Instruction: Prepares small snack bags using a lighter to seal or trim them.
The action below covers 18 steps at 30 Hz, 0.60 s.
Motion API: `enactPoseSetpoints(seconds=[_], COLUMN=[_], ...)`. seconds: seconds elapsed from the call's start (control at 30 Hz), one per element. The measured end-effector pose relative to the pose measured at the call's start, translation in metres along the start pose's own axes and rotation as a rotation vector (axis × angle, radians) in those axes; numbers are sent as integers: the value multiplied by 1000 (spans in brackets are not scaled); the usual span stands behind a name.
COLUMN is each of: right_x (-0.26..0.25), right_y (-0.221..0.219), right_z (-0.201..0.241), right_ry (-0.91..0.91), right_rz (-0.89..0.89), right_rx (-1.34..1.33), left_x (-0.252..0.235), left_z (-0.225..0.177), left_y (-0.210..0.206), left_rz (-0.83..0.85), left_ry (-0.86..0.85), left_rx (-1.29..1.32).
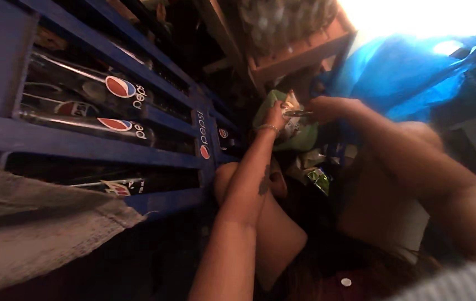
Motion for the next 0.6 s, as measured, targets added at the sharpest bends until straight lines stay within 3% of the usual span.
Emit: enactPoseSetpoints(seconds=[0.13, 0.23, 0.33, 0.4, 0.53, 0.6], right_x=[4, 4, 7, 7, 6, 5], right_y=[-3, -4, 3, 5, 9, 11], right_z=[-2, -3, -3, -3, 2, 5], right_ry=[14, 2, -1, 6, 41, 57], right_rz=[32, 30, -3, -12, -11, -19], right_rx=[44, 75, 78, 85, 86, 84], left_x=[-9, -24, -30, -30, -33, -37], left_z=[-3, 13, 21, 23, 14, 14], left_y=[-20, -57, -97, -114, -113, -113], left_rz=[-9, -43, 89, 82, -21, 5], left_ry=[-42, 55, 57, 21, -3, 36], left_rx=[59, 122, 43, 80, 144, 145])
Point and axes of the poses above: each hand's wrist, its own x-axis away from the middle knuckle, its own y-axis out of the back of the hand, z = x × y, the point moved 5 cm from there along -x, towards the middle knuckle, and after that the axes turned 3 degrees about -y, right-handed, at the moved point
